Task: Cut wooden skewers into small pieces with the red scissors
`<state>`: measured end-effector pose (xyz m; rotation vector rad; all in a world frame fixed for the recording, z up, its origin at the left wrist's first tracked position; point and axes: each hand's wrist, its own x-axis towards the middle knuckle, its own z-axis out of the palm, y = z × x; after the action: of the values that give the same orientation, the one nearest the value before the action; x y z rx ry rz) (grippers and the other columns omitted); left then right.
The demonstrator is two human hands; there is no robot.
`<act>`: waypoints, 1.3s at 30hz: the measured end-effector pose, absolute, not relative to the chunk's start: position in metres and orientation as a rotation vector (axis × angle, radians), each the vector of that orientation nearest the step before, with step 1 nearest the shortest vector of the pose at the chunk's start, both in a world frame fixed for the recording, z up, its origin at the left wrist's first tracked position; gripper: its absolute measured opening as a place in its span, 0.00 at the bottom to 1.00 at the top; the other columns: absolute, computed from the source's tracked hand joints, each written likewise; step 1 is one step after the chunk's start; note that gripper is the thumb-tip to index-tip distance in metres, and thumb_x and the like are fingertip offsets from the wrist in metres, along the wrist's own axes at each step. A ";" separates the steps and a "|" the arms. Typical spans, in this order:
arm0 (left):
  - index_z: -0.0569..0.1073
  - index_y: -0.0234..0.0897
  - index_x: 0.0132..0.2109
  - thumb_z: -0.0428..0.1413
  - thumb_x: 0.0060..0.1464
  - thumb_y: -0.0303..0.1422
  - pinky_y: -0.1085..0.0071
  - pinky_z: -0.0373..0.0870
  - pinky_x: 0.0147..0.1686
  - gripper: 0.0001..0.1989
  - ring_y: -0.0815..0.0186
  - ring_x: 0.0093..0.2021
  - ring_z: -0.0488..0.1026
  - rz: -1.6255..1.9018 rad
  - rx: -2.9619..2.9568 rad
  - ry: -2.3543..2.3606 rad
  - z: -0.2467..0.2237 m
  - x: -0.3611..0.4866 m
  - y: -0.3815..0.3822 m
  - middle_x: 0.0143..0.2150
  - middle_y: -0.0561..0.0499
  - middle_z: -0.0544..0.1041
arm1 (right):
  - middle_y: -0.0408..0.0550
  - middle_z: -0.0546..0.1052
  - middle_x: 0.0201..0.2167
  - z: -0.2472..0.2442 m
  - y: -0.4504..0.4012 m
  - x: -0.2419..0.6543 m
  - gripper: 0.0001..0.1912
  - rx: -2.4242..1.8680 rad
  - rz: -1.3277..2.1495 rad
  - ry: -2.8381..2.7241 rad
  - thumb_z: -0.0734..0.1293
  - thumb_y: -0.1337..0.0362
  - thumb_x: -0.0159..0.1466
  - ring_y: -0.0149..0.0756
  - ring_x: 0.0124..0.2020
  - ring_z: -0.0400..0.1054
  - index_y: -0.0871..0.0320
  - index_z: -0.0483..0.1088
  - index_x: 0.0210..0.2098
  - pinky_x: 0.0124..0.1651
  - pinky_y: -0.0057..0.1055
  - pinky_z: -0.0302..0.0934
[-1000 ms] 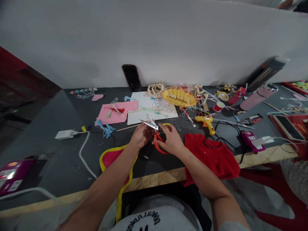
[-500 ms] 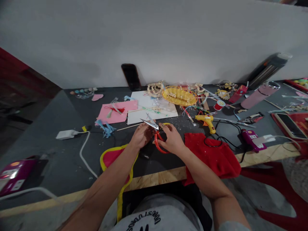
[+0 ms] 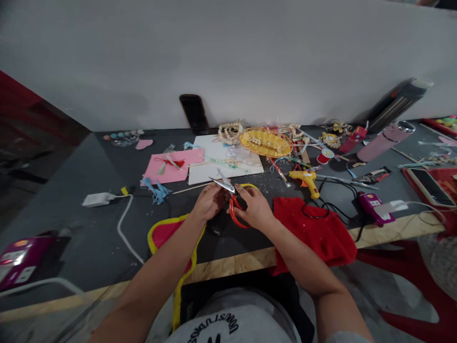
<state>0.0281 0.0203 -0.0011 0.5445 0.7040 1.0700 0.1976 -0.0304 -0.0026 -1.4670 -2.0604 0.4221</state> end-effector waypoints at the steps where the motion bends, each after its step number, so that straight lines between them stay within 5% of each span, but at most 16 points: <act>1: 0.78 0.32 0.35 0.68 0.41 0.31 0.75 0.65 0.27 0.12 0.71 0.26 0.71 1.067 0.545 0.706 -0.001 0.028 0.020 0.27 0.51 0.76 | 0.55 0.73 0.48 -0.002 -0.031 0.198 0.37 -1.468 0.419 -2.070 0.71 0.51 0.57 0.47 0.51 0.67 0.55 0.60 0.63 0.56 0.45 0.64; 8: 0.77 0.33 0.33 0.68 0.41 0.34 0.74 0.65 0.29 0.12 0.71 0.27 0.69 1.083 0.580 0.696 -0.004 0.029 0.019 0.26 0.53 0.74 | 0.57 0.72 0.50 0.001 -0.031 0.201 0.35 -1.441 0.461 -2.072 0.70 0.52 0.59 0.46 0.52 0.67 0.58 0.61 0.61 0.55 0.44 0.64; 14: 0.76 0.33 0.28 0.70 0.37 0.31 0.75 0.64 0.32 0.11 0.72 0.28 0.68 1.180 0.767 0.826 -0.010 0.033 0.019 0.28 0.53 0.75 | 0.54 0.74 0.46 0.004 -0.028 0.207 0.35 -1.444 0.566 -1.947 0.70 0.51 0.58 0.42 0.41 0.70 0.57 0.61 0.61 0.43 0.40 0.69; 23: 0.79 0.38 0.38 0.68 0.42 0.32 0.77 0.64 0.36 0.12 0.70 0.34 0.69 1.297 0.863 0.890 -0.018 0.032 0.020 0.34 0.54 0.76 | 0.54 0.72 0.52 -0.002 -0.027 0.212 0.36 -1.435 0.481 -2.040 0.71 0.49 0.57 0.45 0.54 0.67 0.56 0.63 0.60 0.57 0.42 0.63; 29: 0.78 0.37 0.33 0.66 0.45 0.32 0.76 0.62 0.33 0.07 0.72 0.30 0.67 1.298 0.924 0.868 -0.018 0.032 0.021 0.32 0.54 0.75 | 0.53 0.72 0.52 -0.001 -0.029 0.211 0.35 -1.447 0.475 -2.071 0.70 0.49 0.58 0.43 0.55 0.66 0.55 0.62 0.61 0.58 0.41 0.63; 39: 0.78 0.36 0.29 0.68 0.39 0.30 0.74 0.66 0.38 0.08 0.69 0.37 0.71 1.319 0.932 0.851 -0.023 0.032 0.023 0.41 0.51 0.75 | 0.56 0.70 0.52 0.003 -0.028 0.214 0.40 -1.494 0.436 -2.145 0.69 0.45 0.56 0.47 0.57 0.62 0.57 0.60 0.62 0.59 0.45 0.62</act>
<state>0.0325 0.0227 -0.0234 0.9324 0.8507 1.3195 0.2139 -0.0279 0.0031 -1.4943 -2.1452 0.4364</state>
